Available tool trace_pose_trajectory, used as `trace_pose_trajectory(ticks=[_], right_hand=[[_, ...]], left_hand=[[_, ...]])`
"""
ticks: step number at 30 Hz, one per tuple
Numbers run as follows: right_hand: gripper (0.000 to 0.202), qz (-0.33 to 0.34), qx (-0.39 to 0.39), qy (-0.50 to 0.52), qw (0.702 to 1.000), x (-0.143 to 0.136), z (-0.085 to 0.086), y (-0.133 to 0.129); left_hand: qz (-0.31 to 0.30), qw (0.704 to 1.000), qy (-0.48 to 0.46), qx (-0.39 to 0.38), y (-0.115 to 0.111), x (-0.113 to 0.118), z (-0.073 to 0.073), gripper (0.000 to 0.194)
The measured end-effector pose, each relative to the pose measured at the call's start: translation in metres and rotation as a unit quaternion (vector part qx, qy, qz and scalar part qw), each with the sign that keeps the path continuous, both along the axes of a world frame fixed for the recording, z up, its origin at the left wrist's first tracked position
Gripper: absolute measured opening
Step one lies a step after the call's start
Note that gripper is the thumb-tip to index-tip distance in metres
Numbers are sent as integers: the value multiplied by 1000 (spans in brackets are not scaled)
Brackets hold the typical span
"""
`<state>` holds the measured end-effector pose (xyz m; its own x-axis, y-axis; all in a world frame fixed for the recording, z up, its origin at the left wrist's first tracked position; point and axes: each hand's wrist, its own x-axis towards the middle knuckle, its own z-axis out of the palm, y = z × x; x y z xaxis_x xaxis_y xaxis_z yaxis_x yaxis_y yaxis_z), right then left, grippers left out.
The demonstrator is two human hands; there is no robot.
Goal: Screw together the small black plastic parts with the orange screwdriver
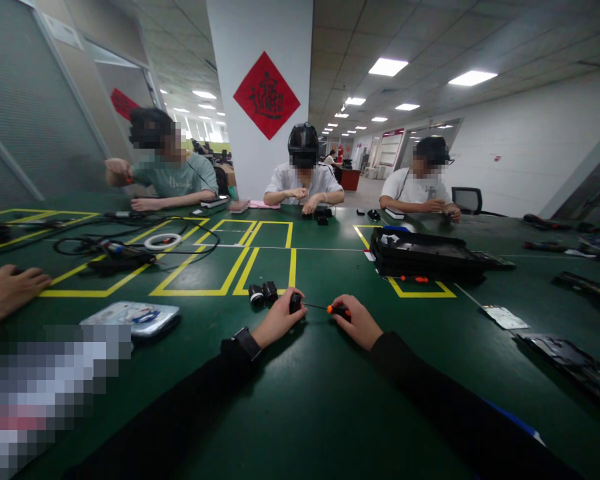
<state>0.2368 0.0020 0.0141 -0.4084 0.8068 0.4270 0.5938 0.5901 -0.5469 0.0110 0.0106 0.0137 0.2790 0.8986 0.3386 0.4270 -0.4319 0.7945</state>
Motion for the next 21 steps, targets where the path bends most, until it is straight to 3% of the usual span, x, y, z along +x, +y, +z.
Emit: trace_pose_trajectory(ticks=[21], right_hand=[[13, -15, -4, -15, 1000, -1, 4, -3]], left_hand=[[4, 1000, 8, -18, -2, 0, 4, 23]])
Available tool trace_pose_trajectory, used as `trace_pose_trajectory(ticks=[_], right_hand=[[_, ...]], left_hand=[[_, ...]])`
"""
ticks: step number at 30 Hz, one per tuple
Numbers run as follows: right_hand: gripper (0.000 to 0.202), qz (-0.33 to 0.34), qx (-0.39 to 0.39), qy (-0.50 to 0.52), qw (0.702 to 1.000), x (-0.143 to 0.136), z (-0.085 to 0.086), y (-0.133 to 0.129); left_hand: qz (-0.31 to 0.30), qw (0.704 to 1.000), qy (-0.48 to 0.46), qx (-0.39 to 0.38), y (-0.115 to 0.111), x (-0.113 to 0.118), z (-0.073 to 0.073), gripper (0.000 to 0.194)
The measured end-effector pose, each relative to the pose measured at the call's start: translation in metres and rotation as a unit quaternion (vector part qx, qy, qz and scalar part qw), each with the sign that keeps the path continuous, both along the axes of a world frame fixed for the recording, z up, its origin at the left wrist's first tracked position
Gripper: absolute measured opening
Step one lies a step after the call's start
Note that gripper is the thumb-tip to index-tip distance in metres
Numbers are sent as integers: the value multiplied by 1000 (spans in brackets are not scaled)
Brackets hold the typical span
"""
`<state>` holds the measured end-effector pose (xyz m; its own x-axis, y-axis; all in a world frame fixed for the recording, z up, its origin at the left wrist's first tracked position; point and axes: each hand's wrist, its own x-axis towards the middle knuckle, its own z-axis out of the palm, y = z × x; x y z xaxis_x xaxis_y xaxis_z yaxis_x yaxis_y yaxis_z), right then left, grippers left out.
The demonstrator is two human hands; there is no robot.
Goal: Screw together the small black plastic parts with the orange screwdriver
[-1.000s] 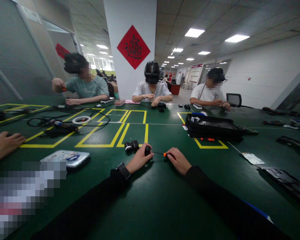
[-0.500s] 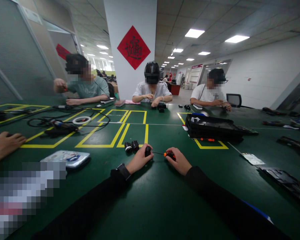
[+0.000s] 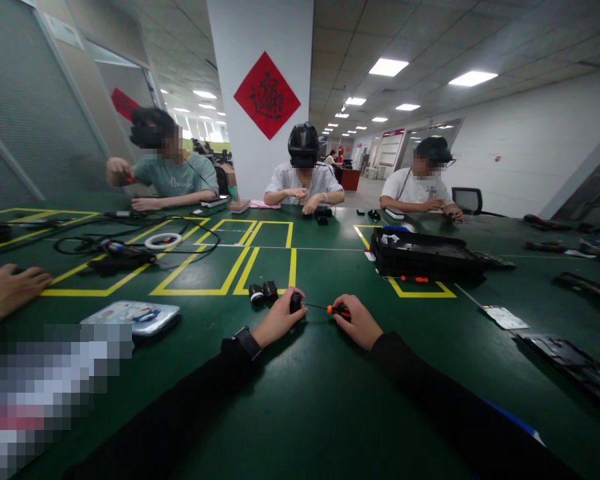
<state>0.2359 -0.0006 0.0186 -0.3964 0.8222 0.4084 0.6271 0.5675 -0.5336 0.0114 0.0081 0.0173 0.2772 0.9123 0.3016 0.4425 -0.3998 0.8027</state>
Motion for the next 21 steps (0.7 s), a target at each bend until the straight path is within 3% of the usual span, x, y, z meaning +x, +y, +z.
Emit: trace_pose_trajectory(ticks=[15, 21], right_hand=[[17, 0, -1, -21, 1000, -1, 2, 1], [6, -1, 14, -10, 1000, 0, 0, 1]], left_hand=[[-3, 1000, 8, 16, 2, -1, -3, 23], [-4, 1000, 2, 7, 2, 0, -1, 23]])
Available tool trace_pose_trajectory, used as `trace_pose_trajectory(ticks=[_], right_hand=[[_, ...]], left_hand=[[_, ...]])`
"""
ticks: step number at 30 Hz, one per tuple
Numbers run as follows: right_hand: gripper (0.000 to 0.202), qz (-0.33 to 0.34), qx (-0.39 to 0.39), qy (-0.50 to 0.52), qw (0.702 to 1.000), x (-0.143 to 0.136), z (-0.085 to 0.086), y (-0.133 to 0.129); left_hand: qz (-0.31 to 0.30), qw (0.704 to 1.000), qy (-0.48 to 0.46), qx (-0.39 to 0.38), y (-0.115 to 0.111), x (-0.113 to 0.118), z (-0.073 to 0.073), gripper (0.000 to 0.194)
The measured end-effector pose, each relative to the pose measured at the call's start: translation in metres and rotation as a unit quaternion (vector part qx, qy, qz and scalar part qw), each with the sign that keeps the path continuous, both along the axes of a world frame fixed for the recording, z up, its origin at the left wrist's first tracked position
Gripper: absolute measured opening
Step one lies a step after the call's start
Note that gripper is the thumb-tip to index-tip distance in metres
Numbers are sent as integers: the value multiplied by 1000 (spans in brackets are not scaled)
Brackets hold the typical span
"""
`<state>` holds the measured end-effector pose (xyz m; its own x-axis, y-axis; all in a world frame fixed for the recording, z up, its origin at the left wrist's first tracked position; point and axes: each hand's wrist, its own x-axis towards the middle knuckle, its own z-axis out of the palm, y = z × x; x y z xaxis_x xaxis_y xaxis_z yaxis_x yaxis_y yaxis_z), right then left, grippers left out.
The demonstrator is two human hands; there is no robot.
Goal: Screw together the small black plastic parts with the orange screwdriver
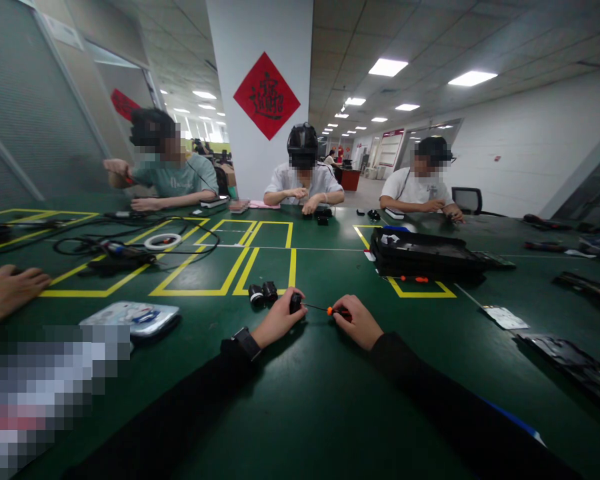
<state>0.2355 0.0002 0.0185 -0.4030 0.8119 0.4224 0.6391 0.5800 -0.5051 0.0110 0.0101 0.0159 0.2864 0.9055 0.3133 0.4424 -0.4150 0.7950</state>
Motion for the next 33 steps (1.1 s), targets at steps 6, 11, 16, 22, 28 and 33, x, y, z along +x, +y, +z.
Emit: trace_pose_trajectory(ticks=[6, 11, 16, 22, 28, 33], right_hand=[[15, -7, -5, 16, 1000, 0, -3, 0], [18, -2, -14, 5, 1000, -1, -1, -2], [10, 14, -3, -16, 1000, -1, 2, -2], [8, 8, -3, -13, 1000, -1, 1, -2], [10, -6, -21, -7, 1000, -1, 1, -3], [10, -5, -20, -3, 1000, -1, 0, -3]], left_hand=[[8, 1000, 3, -6, 0, 1, 1, 23], [7, 1000, 5, -9, 0, 0, -1, 24], [7, 1000, 5, 9, 1, 0, -2, 22], [13, 1000, 1, -4, 0, 1, -1, 22], [13, 1000, -11, -5, -1, 1, -2, 22], [11, 1000, -9, -13, 0, 0, -3, 23]])
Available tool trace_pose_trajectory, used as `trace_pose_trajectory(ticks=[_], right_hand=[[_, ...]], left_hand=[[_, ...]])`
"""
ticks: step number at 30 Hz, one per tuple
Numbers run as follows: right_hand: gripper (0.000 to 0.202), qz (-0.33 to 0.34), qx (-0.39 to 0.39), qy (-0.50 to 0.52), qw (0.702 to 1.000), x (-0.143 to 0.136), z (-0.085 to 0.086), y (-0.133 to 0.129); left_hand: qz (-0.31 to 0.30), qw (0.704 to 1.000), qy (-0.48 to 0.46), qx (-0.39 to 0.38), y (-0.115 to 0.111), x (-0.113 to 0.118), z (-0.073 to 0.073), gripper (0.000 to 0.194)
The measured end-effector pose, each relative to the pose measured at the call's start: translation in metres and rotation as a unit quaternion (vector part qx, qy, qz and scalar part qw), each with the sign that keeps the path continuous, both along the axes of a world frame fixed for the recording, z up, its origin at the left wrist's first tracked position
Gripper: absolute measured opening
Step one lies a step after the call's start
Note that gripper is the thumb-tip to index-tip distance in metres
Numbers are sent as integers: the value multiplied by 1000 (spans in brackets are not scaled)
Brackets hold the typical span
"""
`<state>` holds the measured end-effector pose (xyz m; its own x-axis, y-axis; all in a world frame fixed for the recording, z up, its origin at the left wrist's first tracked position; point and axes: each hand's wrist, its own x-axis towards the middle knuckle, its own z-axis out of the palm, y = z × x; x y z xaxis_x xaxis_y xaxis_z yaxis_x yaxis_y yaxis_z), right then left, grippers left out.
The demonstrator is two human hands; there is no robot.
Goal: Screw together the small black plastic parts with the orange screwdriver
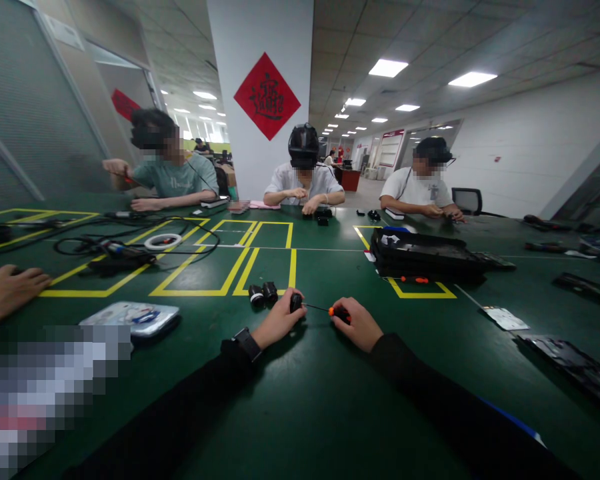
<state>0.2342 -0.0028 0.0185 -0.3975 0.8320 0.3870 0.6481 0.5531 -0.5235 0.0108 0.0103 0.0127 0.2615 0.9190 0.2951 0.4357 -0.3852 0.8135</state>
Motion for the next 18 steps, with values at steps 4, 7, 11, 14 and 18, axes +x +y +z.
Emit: trace_pose_trajectory(ticks=[4, 7, 11, 14, 18], right_hand=[[11, -3, -3, 6, 1000, 0, -3, 1], [11, -2, -1, 8, 1000, 1, -4, 1], [12, 1, 2, 7, 1000, 1, -4, 2], [11, 4, 5, 10, 1000, 1, -4, 2], [12, 7, 4, 16, 1000, 1, -6, 2]], left_hand=[[-4, 1000, 1, 2, 1, 0, 0, 23], [0, 1000, 5, 2, 0, 0, 0, 23], [0, 1000, 3, -3, 0, 0, 1, 23], [-1, 1000, 4, -6, -1, 0, 0, 24], [1, 1000, 10, 3, -1, 0, 0, 24]])
